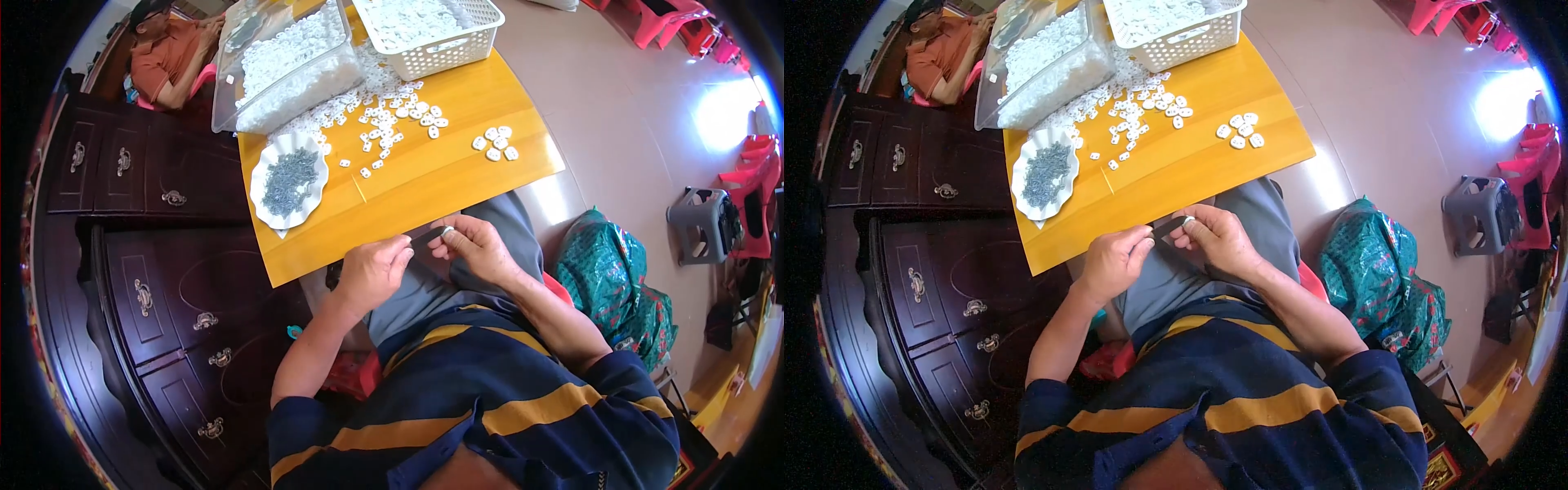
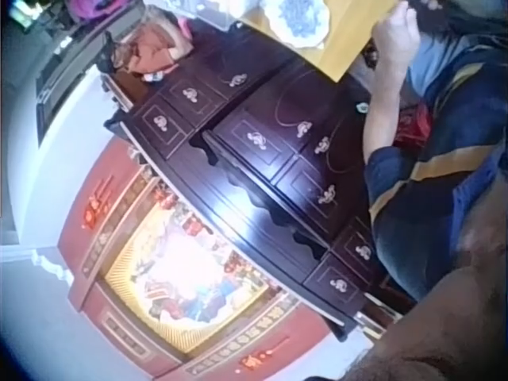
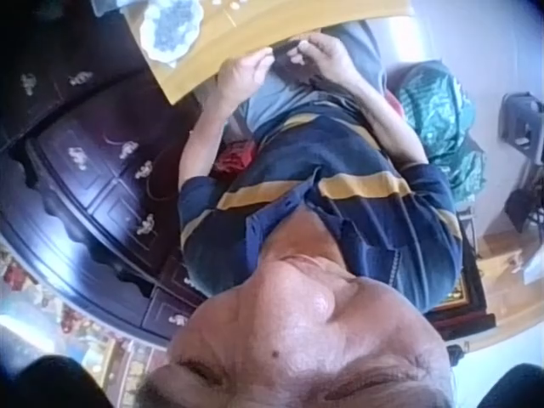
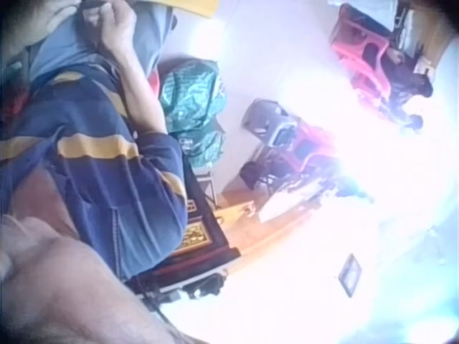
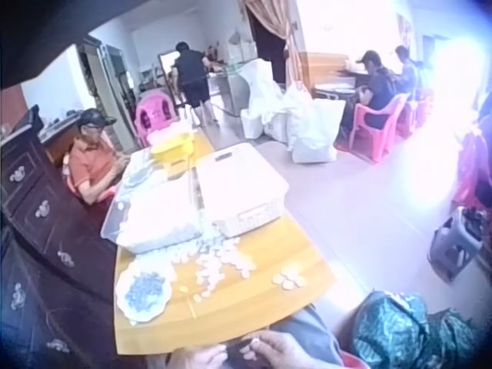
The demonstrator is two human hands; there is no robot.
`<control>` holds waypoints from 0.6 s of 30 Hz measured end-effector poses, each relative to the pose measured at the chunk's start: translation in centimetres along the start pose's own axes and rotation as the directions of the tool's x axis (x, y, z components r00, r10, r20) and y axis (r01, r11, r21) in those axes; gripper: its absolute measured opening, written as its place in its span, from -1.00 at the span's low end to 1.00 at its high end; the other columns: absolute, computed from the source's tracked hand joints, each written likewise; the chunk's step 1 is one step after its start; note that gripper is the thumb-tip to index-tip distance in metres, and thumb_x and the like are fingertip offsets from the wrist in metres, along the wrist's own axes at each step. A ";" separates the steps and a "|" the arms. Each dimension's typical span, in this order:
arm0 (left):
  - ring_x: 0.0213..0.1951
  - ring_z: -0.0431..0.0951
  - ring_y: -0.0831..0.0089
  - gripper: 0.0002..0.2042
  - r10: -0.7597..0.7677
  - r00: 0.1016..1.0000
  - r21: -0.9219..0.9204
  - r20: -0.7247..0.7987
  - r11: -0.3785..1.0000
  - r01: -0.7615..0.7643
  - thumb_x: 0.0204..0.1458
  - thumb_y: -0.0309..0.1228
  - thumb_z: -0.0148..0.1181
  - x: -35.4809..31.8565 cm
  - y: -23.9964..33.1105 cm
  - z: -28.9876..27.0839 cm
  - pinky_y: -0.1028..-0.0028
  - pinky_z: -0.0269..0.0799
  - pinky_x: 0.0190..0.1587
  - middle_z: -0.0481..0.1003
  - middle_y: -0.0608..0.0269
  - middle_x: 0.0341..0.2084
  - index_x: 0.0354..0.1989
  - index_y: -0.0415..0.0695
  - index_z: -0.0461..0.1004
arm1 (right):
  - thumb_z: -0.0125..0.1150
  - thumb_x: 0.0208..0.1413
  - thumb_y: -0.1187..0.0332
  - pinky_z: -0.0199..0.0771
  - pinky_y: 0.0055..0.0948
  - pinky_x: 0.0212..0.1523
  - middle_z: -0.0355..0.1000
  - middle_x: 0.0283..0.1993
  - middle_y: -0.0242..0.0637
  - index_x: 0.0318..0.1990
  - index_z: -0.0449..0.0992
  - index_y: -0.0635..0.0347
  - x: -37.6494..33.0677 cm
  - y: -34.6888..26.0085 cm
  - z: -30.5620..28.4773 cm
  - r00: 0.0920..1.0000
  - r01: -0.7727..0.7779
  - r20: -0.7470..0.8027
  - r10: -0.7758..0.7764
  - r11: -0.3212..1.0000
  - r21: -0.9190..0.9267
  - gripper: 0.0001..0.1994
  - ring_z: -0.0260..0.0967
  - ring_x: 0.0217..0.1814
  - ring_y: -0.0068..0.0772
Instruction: Manually assembling small white plastic components by inserting metal pins and trimming excess material with a small blade.
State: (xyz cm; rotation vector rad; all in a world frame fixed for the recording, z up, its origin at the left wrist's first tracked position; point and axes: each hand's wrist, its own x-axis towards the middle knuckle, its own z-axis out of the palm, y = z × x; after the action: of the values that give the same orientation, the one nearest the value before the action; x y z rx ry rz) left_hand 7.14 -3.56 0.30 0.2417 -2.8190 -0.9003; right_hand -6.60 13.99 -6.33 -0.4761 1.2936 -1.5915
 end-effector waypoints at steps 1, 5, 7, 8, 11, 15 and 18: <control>-0.38 0.62 0.09 -0.86 0.000 1.000 -0.002 0.000 1.000 0.000 0.15 -0.43 0.23 0.0 0.2 0.4 0.29 0.51 -0.30 0.59 0.04 -0.45 -0.19 -0.22 0.58 | -0.04 0.44 0.42 0.55 -0.58 -0.14 0.58 -0.18 -0.36 0.09 0.50 0.31 0.0 0.1 -0.1 0.999 -0.003 -0.032 0.003 1.000 0.003 -0.76 0.51 -0.20 -0.63; -0.40 0.62 0.09 -0.85 0.077 0.995 0.267 -0.057 0.962 -0.059 0.11 -0.38 0.26 0.0 1.8 1.3 0.17 0.52 -0.33 0.56 0.10 -0.45 -0.19 -0.11 0.53 | -0.05 0.45 0.41 0.53 -0.58 -0.14 0.56 -0.18 -0.34 0.08 0.48 0.33 0.2 -0.1 0.1 0.995 0.026 -0.102 -0.014 0.993 0.118 -0.76 0.50 -0.20 -0.60; -0.41 0.62 0.12 -0.84 0.056 0.998 0.360 -0.033 0.932 -0.040 0.11 -0.38 0.27 0.2 2.2 1.4 0.19 0.53 -0.34 0.55 0.11 -0.46 -0.17 -0.09 0.52 | -0.05 0.46 0.39 0.53 -0.57 -0.12 0.55 -0.17 -0.32 0.08 0.46 0.35 0.4 0.1 -0.2 0.992 0.018 -0.126 0.005 0.983 0.182 -0.76 0.49 -0.18 -0.58; -0.41 0.62 0.13 -0.84 0.086 0.994 0.341 -0.062 0.938 -0.060 0.11 -0.38 0.26 0.5 2.1 1.4 0.20 0.53 -0.36 0.55 0.11 -0.45 -0.16 -0.09 0.51 | -0.05 0.46 0.39 0.53 -0.57 -0.12 0.55 -0.17 -0.32 0.08 0.46 0.35 0.5 0.0 -0.3 0.992 0.020 -0.126 0.003 0.983 0.181 -0.76 0.49 -0.18 -0.58; -0.36 0.63 0.11 -0.83 0.065 0.996 0.318 -0.066 0.947 -0.041 0.10 -0.41 0.28 0.6 2.4 1.5 0.20 0.53 -0.32 0.57 0.10 -0.40 -0.16 -0.13 0.52 | -0.05 0.47 0.38 0.53 -0.56 -0.11 0.55 -0.17 -0.30 0.09 0.44 0.35 0.6 -0.1 -0.5 0.990 0.088 -0.125 -0.061 0.971 0.222 -0.76 0.50 -0.17 -0.56; -0.31 0.62 0.04 -0.84 0.057 0.993 0.221 -0.107 0.975 -0.032 0.12 -0.44 0.26 0.8 1.8 1.5 0.23 0.52 -0.28 0.60 0.06 -0.36 -0.16 -0.19 0.53 | -0.04 0.46 0.39 0.53 -0.57 -0.10 0.55 -0.14 -0.29 0.11 0.42 0.34 0.7 -0.4 -0.6 0.992 0.072 -0.113 -0.047 0.971 0.229 -0.76 0.50 -0.16 -0.58; -0.37 0.65 0.14 -0.83 -0.070 0.984 -0.003 -0.166 0.997 0.071 0.14 -0.42 0.28 0.8 1.6 1.4 0.31 0.52 -0.30 0.61 0.08 -0.42 -0.15 -0.21 0.54 | -0.04 0.46 0.40 0.52 -0.57 -0.10 0.56 -0.12 -0.28 0.13 0.42 0.33 0.7 -0.6 -0.5 0.991 0.066 -0.129 -0.035 0.969 0.239 -0.76 0.49 -0.16 -0.59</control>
State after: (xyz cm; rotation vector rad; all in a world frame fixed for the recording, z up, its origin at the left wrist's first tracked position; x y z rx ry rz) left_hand 5.87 -1.64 0.22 0.4000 -2.6728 -0.8478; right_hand -7.52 13.63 -6.14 -0.2623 1.1638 -1.8190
